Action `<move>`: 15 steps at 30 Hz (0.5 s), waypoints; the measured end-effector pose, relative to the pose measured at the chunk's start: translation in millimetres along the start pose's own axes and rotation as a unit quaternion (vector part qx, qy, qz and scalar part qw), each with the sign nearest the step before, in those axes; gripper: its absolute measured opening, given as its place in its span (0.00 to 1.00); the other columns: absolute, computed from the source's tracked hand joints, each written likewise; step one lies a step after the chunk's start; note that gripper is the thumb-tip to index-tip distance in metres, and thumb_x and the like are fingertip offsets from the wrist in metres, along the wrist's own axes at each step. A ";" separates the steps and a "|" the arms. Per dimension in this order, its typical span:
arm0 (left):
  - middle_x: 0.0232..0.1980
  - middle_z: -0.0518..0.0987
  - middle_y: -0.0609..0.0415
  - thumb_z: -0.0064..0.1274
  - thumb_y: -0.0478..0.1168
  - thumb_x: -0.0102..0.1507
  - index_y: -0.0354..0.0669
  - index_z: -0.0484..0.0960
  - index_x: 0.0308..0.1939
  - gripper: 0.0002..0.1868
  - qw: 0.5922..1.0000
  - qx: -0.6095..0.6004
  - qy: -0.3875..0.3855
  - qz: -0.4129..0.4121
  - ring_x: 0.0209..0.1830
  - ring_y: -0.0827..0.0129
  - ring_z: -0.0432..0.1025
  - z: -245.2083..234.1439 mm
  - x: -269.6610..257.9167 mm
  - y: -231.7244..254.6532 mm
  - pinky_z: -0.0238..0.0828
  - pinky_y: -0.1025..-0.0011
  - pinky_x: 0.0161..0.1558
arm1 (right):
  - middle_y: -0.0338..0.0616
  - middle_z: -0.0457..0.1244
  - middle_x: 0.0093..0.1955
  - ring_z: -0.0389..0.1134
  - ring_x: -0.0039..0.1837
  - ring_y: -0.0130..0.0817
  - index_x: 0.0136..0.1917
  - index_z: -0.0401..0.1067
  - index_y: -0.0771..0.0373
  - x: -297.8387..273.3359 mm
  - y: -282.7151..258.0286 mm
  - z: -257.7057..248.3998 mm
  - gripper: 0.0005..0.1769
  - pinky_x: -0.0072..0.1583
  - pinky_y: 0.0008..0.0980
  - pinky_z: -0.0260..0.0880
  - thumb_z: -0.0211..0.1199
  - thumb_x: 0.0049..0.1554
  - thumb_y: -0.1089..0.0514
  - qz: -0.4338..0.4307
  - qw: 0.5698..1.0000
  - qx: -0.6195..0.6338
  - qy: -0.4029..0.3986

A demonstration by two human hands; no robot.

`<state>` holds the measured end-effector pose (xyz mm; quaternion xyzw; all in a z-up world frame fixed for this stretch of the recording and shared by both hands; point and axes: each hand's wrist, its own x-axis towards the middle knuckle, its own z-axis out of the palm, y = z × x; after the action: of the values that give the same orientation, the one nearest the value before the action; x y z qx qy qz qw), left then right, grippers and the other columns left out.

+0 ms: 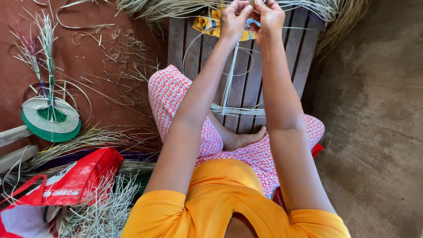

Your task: Weaving natural fibers around a wooden frame to create a hand fan

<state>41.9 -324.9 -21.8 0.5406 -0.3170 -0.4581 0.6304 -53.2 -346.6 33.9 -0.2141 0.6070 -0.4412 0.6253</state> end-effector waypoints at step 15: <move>0.41 0.77 0.57 0.46 0.28 0.70 0.46 0.80 0.44 0.09 0.851 -0.521 0.060 -0.032 0.40 0.70 0.69 -426.5 -284.7 237.4 0.74 0.71 0.48 | 0.48 0.71 0.36 0.71 0.35 0.36 0.48 0.71 0.54 43.0 13.6 -13.5 0.10 0.33 0.38 0.66 0.65 0.60 0.70 0.079 0.985 0.151 0.022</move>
<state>371.3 102.8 144.8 0.1692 0.0235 -0.5427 0.8224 -67.4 -370.8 -3.8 -0.0587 0.5619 -0.4814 0.6701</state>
